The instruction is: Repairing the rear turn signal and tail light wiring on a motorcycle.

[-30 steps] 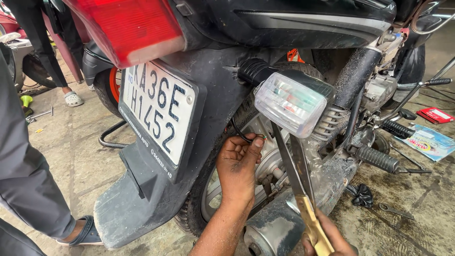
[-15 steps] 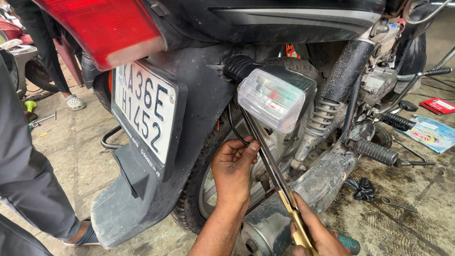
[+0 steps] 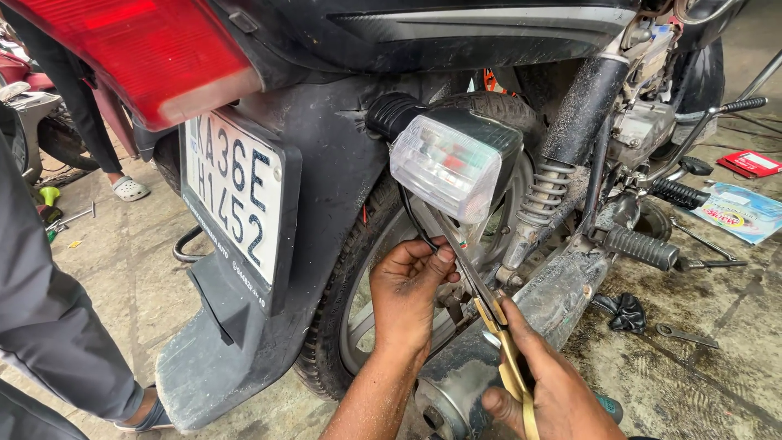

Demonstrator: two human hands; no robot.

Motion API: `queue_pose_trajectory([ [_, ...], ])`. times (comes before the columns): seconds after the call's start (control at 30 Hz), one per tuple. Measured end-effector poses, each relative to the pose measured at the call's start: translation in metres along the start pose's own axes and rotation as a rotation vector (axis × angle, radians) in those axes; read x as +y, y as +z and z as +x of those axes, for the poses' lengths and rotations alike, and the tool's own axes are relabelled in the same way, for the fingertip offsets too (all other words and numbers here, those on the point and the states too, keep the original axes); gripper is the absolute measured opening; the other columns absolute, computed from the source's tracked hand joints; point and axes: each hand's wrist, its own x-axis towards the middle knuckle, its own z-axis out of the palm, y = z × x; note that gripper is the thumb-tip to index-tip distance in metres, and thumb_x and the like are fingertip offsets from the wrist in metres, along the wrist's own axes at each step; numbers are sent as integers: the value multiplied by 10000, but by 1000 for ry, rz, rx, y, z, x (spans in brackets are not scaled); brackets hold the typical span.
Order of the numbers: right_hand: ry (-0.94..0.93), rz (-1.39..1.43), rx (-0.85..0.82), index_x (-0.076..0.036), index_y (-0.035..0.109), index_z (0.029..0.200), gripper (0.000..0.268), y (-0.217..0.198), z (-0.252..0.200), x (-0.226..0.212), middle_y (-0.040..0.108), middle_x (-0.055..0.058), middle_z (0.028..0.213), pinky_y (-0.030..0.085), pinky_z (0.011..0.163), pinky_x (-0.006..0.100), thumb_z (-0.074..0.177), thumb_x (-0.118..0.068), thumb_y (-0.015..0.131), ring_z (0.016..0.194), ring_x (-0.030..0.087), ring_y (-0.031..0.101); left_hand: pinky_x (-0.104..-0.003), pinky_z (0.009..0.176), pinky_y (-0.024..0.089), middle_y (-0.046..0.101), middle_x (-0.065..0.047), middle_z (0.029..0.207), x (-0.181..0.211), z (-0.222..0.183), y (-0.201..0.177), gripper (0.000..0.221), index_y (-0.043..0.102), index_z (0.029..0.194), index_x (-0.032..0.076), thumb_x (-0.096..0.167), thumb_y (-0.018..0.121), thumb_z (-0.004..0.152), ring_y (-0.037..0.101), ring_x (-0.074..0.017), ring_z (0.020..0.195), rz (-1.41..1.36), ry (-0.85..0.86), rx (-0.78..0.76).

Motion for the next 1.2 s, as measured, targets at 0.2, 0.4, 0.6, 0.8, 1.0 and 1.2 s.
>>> queue_pose_trajectory([
  [0.2,82,-42,58,-206,241,1661,1135,1,2,-13,560,256,1448,435,1078,462,714,-575,746,1384,349,515,-312,756,608,752,-87,912,0,-5,1,131,704,993,-19,95,729,935,699,-153,786,13,-14,-46],
  [0.4,94,-103,141,-239,314,1623,1075,10,-6,-27,613,205,1401,474,1039,400,720,-391,876,1315,291,600,-321,804,602,744,-73,912,0,-15,2,164,689,1028,-20,126,710,957,697,-151,816,-5,21,-30],
  [0.6,4,-158,218,-223,363,1601,1067,17,-14,-41,647,186,1376,517,976,377,695,-380,905,1244,267,655,-329,813,597,758,-77,924,6,-23,0,216,717,1039,-18,180,722,954,696,-151,814,-37,-10,-5],
  [0.8,-78,-207,277,-201,379,1582,1064,24,-19,-43,656,188,1352,528,922,389,671,-356,907,1203,299,660,-331,815,609,772,-76,916,11,-27,-1,249,754,1044,4,222,738,927,715,-155,816,-31,-49,29],
  [1.0,-46,-209,308,-239,385,1591,1082,25,-19,-45,717,133,1231,568,854,374,660,-402,912,1053,255,744,-313,795,595,766,-60,905,10,-29,0,255,760,1051,1,226,742,932,700,-137,805,-24,-46,47],
  [1.2,-84,-261,302,-226,386,1584,1061,23,-18,-44,705,143,1246,566,834,387,666,-396,892,1058,281,732,-305,778,588,767,-54,901,11,-29,0,243,763,1048,4,216,744,931,697,-132,804,-46,-29,53],
])
